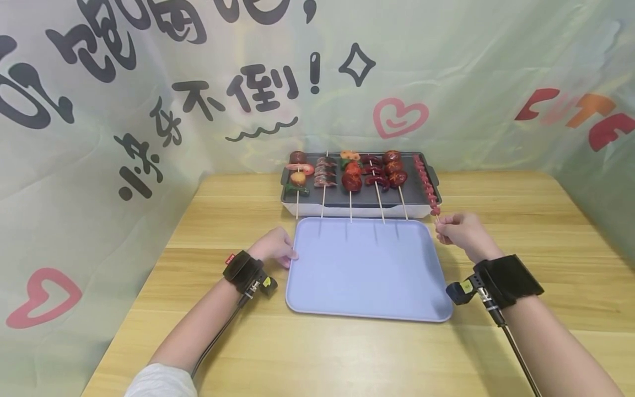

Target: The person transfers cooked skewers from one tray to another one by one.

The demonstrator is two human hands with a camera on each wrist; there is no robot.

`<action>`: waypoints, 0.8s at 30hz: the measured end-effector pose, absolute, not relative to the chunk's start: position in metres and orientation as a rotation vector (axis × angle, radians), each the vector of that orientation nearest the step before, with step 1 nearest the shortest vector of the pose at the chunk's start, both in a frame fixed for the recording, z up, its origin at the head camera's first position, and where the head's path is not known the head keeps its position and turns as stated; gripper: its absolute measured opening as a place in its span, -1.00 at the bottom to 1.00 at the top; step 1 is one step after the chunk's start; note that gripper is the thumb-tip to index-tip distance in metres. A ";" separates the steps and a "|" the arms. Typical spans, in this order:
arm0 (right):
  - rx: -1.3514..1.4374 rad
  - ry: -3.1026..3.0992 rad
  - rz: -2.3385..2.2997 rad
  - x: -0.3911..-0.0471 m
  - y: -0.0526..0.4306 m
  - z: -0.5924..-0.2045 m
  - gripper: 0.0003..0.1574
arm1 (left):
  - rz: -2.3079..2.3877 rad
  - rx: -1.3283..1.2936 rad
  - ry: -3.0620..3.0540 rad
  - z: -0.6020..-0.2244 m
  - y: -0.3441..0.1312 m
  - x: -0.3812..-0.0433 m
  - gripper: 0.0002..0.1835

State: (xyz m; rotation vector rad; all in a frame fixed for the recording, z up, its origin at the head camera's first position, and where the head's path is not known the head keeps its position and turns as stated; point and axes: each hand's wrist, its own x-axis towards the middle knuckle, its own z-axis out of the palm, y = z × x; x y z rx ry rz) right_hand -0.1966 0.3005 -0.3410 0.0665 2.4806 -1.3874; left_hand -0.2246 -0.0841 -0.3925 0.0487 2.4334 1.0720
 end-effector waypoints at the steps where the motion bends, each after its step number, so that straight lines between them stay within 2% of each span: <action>1: 0.060 2.482 -1.391 -0.195 0.300 -0.342 -0.53 | 1.073 0.048 2.432 -0.393 -0.084 -0.225 -0.81; 24: 0.021 2.506 -1.384 -0.159 0.296 -0.353 -0.54 | 1.094 0.046 2.419 -0.395 -0.085 -0.225 -0.88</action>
